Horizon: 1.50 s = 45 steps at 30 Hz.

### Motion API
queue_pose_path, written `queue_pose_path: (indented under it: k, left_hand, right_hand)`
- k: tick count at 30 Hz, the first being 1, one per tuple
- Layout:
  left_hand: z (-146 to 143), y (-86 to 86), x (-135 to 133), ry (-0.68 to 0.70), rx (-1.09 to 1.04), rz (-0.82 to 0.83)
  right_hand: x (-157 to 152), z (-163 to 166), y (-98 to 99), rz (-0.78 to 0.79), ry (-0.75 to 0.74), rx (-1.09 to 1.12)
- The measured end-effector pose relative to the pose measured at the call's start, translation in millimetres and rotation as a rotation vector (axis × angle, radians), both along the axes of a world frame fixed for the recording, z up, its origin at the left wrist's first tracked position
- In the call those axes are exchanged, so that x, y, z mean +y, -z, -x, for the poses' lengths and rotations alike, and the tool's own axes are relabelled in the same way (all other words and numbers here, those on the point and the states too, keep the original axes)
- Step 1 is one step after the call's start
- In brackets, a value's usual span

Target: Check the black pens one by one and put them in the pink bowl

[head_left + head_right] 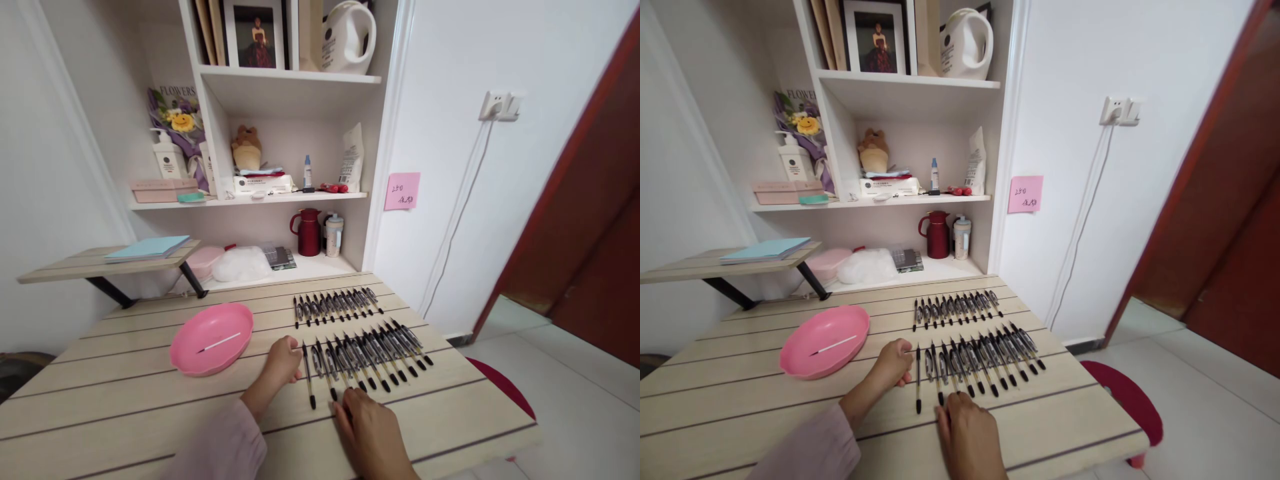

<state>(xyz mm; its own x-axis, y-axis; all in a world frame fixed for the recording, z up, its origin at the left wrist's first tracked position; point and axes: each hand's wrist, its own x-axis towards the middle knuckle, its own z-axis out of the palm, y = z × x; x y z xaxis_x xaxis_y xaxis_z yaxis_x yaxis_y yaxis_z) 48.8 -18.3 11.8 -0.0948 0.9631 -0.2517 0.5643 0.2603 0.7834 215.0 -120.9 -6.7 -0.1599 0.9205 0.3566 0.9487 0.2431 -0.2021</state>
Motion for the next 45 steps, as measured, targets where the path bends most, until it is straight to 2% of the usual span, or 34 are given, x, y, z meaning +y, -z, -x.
queue_pose_path:
  k: [23,30,45]
  left_hand:
    - [-19,5.6,14,0.015,-0.057,0.032]
    - [-18,4.4,16,0.018,-0.06,0.02]
    - [-24,-0.8,13,0.024,-0.065,0.012]
  right_hand:
    - [0,6,3.5,0.014,-0.013,0.087]
    - [1,-3,-2.2,0.038,0.019,0.07]
    - [2,-2,-0.5,0.064,0.024,0.077]
